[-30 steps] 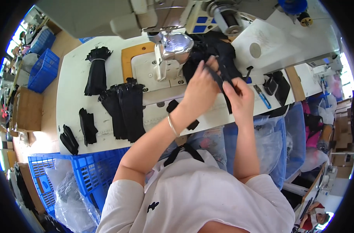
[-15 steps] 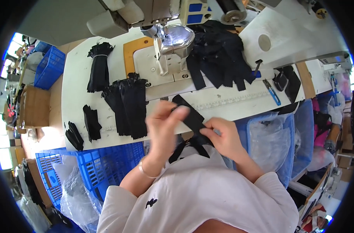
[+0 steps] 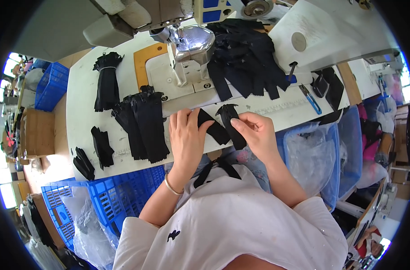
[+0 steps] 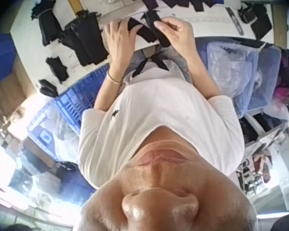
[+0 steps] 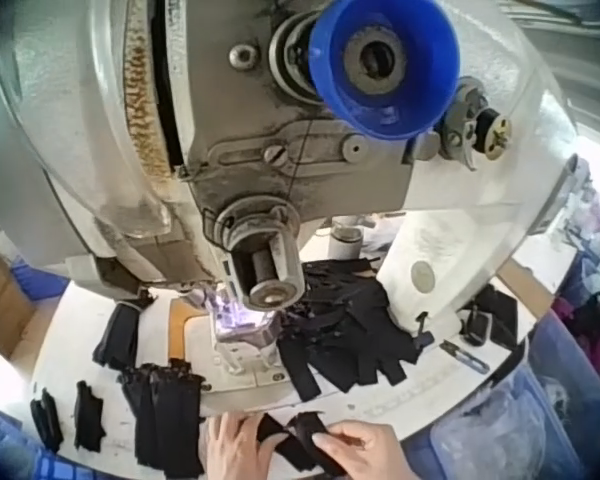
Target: Prepare and sew small black fabric components using an industrial sewing machine.
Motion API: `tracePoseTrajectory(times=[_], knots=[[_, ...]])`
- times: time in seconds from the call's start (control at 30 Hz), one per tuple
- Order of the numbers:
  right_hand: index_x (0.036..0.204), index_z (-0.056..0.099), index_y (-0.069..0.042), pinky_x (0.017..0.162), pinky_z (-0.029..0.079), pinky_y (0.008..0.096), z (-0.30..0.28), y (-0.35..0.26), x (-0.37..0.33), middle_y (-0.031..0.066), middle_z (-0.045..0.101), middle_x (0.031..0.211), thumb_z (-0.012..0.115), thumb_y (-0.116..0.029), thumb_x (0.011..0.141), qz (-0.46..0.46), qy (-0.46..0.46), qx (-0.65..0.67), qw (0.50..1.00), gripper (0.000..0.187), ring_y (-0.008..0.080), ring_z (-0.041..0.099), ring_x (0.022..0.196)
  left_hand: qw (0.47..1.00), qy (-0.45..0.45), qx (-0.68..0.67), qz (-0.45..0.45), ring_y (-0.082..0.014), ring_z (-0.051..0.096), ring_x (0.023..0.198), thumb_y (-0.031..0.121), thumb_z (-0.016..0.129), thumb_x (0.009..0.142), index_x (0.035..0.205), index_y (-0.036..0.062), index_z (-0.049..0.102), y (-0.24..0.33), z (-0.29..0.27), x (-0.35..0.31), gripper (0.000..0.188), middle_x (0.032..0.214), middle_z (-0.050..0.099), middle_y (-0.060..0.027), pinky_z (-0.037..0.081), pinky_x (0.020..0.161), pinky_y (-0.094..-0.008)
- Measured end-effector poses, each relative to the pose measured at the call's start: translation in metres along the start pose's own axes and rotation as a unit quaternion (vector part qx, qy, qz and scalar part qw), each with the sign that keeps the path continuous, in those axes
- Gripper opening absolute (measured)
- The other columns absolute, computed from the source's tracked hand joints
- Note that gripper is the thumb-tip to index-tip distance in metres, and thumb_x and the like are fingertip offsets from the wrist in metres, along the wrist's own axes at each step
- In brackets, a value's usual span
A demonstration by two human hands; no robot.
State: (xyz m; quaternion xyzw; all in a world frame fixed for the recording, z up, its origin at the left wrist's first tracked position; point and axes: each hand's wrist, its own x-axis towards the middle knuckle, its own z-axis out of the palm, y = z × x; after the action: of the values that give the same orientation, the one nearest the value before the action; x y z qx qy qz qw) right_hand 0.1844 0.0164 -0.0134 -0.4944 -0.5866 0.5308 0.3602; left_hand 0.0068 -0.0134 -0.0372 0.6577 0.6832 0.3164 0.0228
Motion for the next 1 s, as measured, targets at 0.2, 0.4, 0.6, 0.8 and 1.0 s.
tracePoseTrajectory(times=[0.2, 0.4, 0.6, 0.8, 1.0], knots=[[0.089, 0.064, 0.003, 0.059, 0.036, 0.0166, 0.005, 0.005, 0.002, -0.0042, 0.057, 0.076, 0.066, -0.008, 0.086, -0.021, 0.035, 0.080, 0.996, 0.012, 0.0005, 0.047, 0.066, 0.999, 0.031, 0.021, 0.036, -0.0284, 0.052, 0.091, 0.018, 0.072, 0.074, 0.102, 0.0020, 0.064, 0.003, -0.002, 0.003, 0.033, 0.098, 0.058, -0.0076, 0.043, 0.080, -0.0389], [0.087, 0.065, 0.002, 0.060, 0.039, 0.0168, 0.009, -0.001, -0.004, -0.0007, 0.063, 0.082, 0.065, -0.004, 0.085, -0.053, -0.022, 0.061, 0.996, 0.007, 0.0012, 0.049, 0.067, 0.940, 0.012, -0.325, -0.099, -0.0151, 0.059, 0.074, 0.006, 0.069, 0.080, 0.094, 0.0003, 0.066, -0.001, -0.011, 0.017, 0.016, 0.078, 0.064, -0.0036, 0.048, 0.069, -0.0286], [0.090, 0.066, 0.001, 0.050, 0.037, 0.0181, 0.018, -0.009, 0.001, -0.0005, 0.061, 0.065, 0.067, -0.008, 0.084, 0.025, -0.047, 0.094, 0.994, 0.011, 0.0011, 0.050, 0.056, 0.747, -0.067, -0.610, -0.258, -0.0070, 0.059, 0.073, 0.000, 0.067, 0.084, 0.092, -0.0032, 0.066, 0.003, -0.030, 0.018, 0.009, 0.086, 0.067, -0.0045, 0.049, 0.066, -0.0203], [0.090, 0.066, 0.001, 0.047, 0.036, 0.0185, 0.022, -0.012, 0.003, -0.0012, 0.059, 0.061, 0.067, -0.009, 0.085, -0.007, -0.050, 0.066, 0.997, 0.011, 0.0015, 0.050, 0.053, 0.792, -0.049, -0.571, -0.210, -0.0084, 0.061, 0.081, -0.005, 0.067, 0.081, 0.102, -0.0040, 0.065, 0.014, -0.040, 0.012, 0.022, 0.090, 0.067, -0.0058, 0.050, 0.076, -0.0217], [0.090, 0.066, 0.001, 0.047, 0.037, 0.0181, 0.025, -0.017, 0.002, -0.0015, 0.059, 0.061, 0.067, -0.008, 0.085, -0.008, -0.043, 0.102, 0.994, 0.011, 0.0016, 0.051, 0.054, 0.791, -0.052, -0.570, -0.213, -0.0090, 0.062, 0.083, -0.005, 0.068, 0.080, 0.106, -0.0045, 0.065, 0.015, -0.047, 0.013, 0.026, 0.092, 0.068, -0.0072, 0.051, 0.077, -0.0209]])
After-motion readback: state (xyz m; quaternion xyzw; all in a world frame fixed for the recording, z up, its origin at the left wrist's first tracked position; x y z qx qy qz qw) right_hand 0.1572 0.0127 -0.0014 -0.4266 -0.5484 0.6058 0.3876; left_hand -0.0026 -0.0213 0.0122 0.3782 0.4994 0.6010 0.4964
